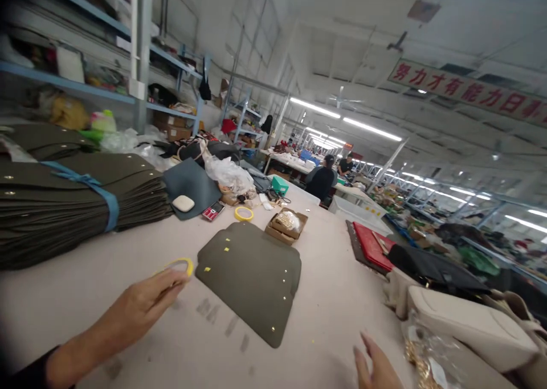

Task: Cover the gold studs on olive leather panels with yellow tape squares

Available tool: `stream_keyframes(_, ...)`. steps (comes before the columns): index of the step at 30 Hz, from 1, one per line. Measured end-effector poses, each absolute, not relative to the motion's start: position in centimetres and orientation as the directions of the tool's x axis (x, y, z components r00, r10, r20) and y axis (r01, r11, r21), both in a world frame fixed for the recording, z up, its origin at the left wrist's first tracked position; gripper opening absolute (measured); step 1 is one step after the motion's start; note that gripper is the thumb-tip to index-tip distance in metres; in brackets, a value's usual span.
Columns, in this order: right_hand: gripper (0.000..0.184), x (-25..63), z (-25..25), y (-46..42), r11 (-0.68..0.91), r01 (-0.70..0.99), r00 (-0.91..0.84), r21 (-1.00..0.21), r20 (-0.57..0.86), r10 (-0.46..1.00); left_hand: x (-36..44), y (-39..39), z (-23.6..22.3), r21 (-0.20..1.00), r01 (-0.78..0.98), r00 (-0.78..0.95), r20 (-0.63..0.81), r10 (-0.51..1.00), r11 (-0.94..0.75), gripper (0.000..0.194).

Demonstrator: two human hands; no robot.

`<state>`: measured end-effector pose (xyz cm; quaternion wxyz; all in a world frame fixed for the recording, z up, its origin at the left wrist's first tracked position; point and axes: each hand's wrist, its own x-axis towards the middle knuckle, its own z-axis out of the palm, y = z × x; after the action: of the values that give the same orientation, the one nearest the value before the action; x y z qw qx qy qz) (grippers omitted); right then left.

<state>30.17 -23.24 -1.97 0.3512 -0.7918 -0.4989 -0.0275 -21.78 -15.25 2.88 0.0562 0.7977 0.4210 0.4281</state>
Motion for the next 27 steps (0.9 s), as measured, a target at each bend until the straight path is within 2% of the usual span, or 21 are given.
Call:
stream_keyframes(5, 0.053, 17.4, 2.0, -11.6, -0.031, 0.925, 0.18, -0.379, 0.365, 0.914, -21.5, -10.0, 2.5, 0.458, 0.671, 0.138, 0.696, 0.704, -0.584, 0.024)
stream_keyframes(8, 0.051, 13.0, 3.3, -4.9, -0.01, 0.95, 0.095, -0.311, 0.261, 0.961, -21.2, -8.2, 1.1, 0.425, 0.704, 0.101, 0.733, 0.673, -0.569, 0.023)
stream_keyframes(13, 0.044, 9.1, 2.9, 3.8, 0.069, 0.959, -0.01, -0.276, 0.211, 0.977, -21.1, -7.1, -1.6, 0.362, 0.73, 0.121, 0.767, 0.631, -0.58, 0.02)
stream_keyframes(19, 0.042, 6.8, 0.0, 8.9, 0.055, 0.97, -0.03, -0.237, 0.108, 0.994, -21.7, -6.3, -2.3, 0.315, 0.737, 0.149, 0.787, 0.598, -0.598, 0.018)
stream_keyframes(24, 0.054, 6.5, -1.8, 10.8, -0.041, 0.98, 0.054, -0.194, 0.06, 0.997, -21.7, -6.2, -1.9, 0.326, 0.728, 0.156, 0.778, 0.608, -0.603, 0.017)
stream_keyframes(27, 0.055, 6.4, -2.0, 11.6, -0.106, 0.978, 0.115, -0.178, 0.04, 0.993, -21.7, -6.3, -1.6, 0.345, 0.718, 0.159, 0.764, 0.626, -0.604, 0.016)
